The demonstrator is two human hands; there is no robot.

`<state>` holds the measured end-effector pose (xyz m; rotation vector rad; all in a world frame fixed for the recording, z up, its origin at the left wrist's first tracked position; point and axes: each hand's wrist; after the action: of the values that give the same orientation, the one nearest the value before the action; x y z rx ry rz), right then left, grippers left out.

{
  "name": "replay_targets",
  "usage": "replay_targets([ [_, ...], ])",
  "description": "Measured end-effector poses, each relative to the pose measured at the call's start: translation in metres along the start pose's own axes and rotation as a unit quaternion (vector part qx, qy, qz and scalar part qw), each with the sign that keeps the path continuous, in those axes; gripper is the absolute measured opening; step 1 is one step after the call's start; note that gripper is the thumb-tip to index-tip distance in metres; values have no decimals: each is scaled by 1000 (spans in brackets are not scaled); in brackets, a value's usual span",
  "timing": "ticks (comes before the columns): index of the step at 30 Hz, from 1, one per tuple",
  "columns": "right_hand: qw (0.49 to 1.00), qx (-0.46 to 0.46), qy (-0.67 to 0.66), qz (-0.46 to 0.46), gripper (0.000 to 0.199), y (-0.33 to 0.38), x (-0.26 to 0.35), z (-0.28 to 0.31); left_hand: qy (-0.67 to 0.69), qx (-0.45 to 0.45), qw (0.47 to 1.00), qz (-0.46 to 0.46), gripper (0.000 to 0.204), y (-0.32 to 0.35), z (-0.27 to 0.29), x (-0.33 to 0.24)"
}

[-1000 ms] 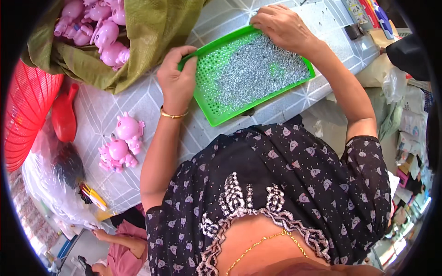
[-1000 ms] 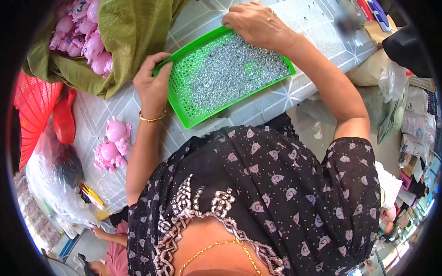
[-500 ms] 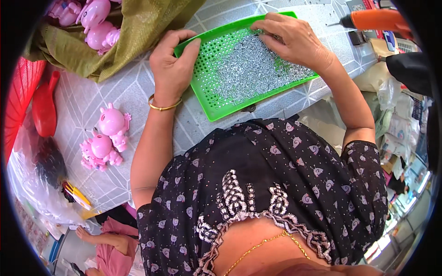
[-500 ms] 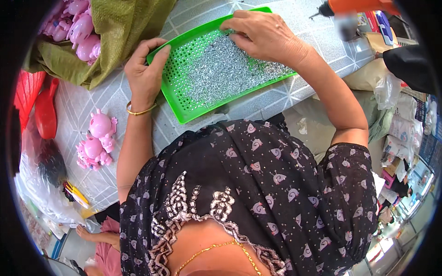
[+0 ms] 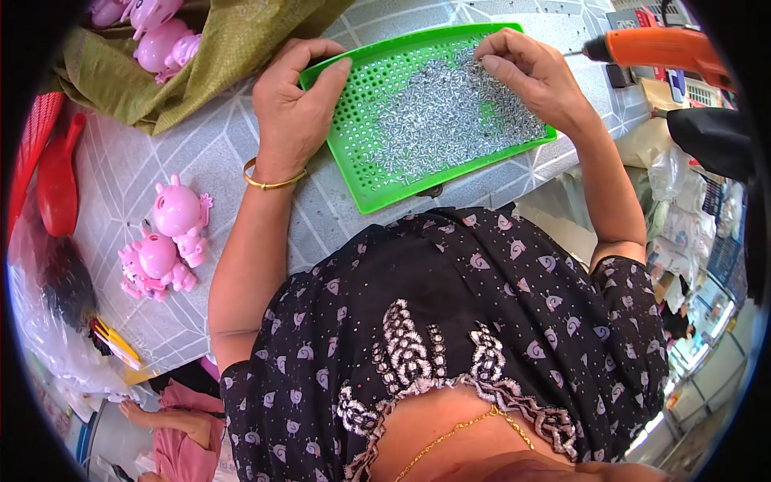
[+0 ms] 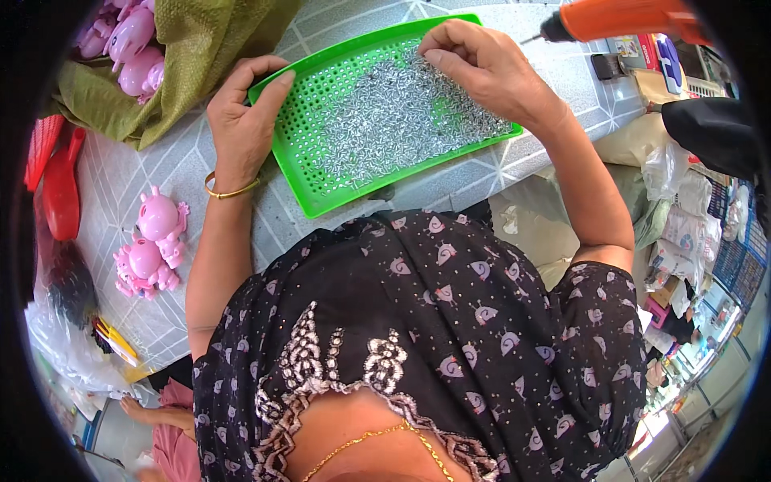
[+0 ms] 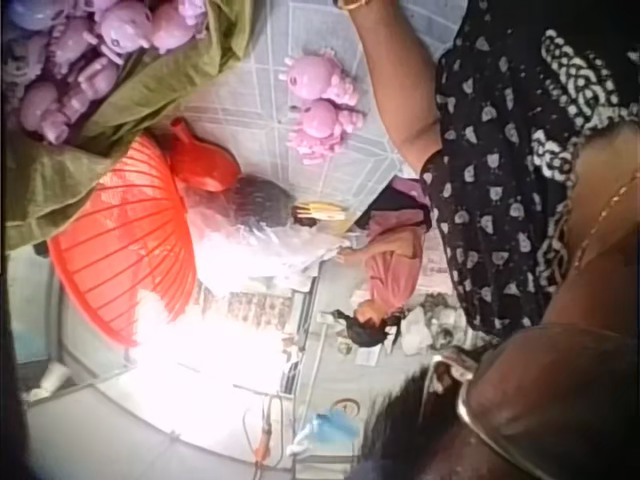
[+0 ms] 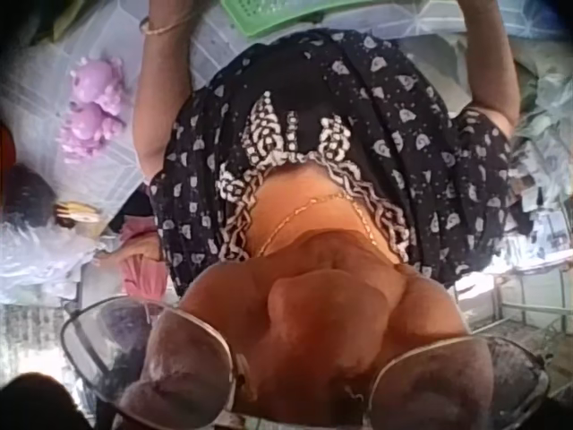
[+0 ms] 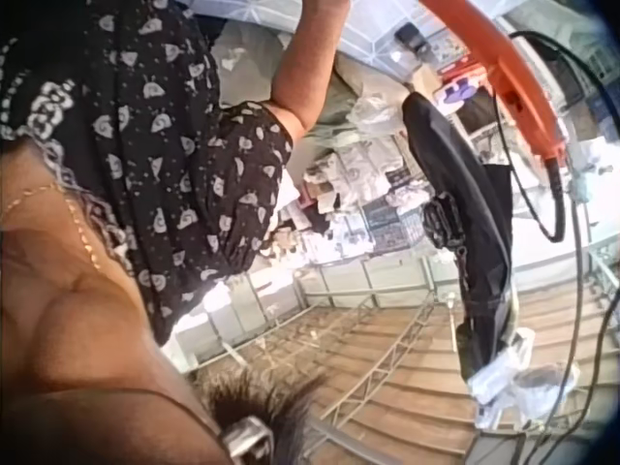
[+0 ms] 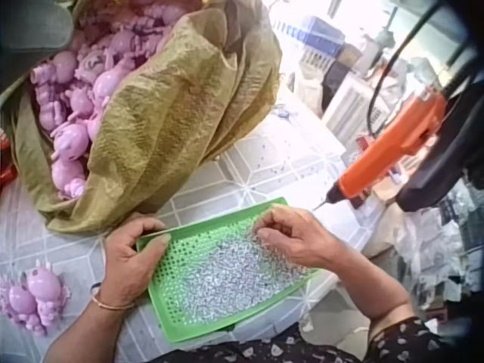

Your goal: Sorting through a large batch of small silver metal parts on a green tray at a workstation.

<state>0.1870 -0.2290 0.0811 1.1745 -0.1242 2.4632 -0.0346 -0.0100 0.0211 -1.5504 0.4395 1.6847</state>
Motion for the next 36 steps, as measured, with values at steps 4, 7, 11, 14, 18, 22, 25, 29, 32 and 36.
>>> replay_targets([
  [4, 981, 61, -177, -57, 23, 3, 5, 8, 3, 0, 1000, -14, 13, 0, 0, 2],
  [7, 961, 85, -253, -73, 23, 0, 2, 11, 12, 2, 1000, -3, 12, 0, 0, 2],
  [11, 938, 104, -313, -107, 24, 2, 6, 10, 25, 1, 1000, 4, 13, 0, 0, 3],
  [14, 961, 113, -232, -98, 23, 6, 5, 18, 28, 0, 999, 17, 14, 1, -1, 2],
  [18, 975, 1, 218, 46, 17, 18, 8, 10, 34, -3, 999, 33, 15, 2, -1, 0],
  [22, 978, -48, 174, 107, 10, 14, 19, -6, 35, -3, 998, 52, 15, 1, -1, 1],
  [25, 981, -17, 158, 109, 11, 12, 19, -15, 28, 0, 999, 39, 15, 1, -1, 1],
  [29, 974, -10, 191, 119, 11, 10, 15, -21, 27, 2, 999, 26, 15, 0, -1, 1],
  [32, 977, 4, 187, 103, 12, 8, 16, -21, 29, 2, 999, 20, 14, 0, -1, 3],
  [36, 975, 16, 204, 88, 12, 6, 13, -21, 22, 0, 1000, 5, 14, -1, -1, 3],
])
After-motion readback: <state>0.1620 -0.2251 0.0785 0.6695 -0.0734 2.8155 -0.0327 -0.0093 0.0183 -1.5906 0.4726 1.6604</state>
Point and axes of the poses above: each hand's wrist, its own y-axis away from the middle knuckle, its own z-axis out of the back of the hand, x = y × z, and after that the axes turned 1 degree about z, right-handed
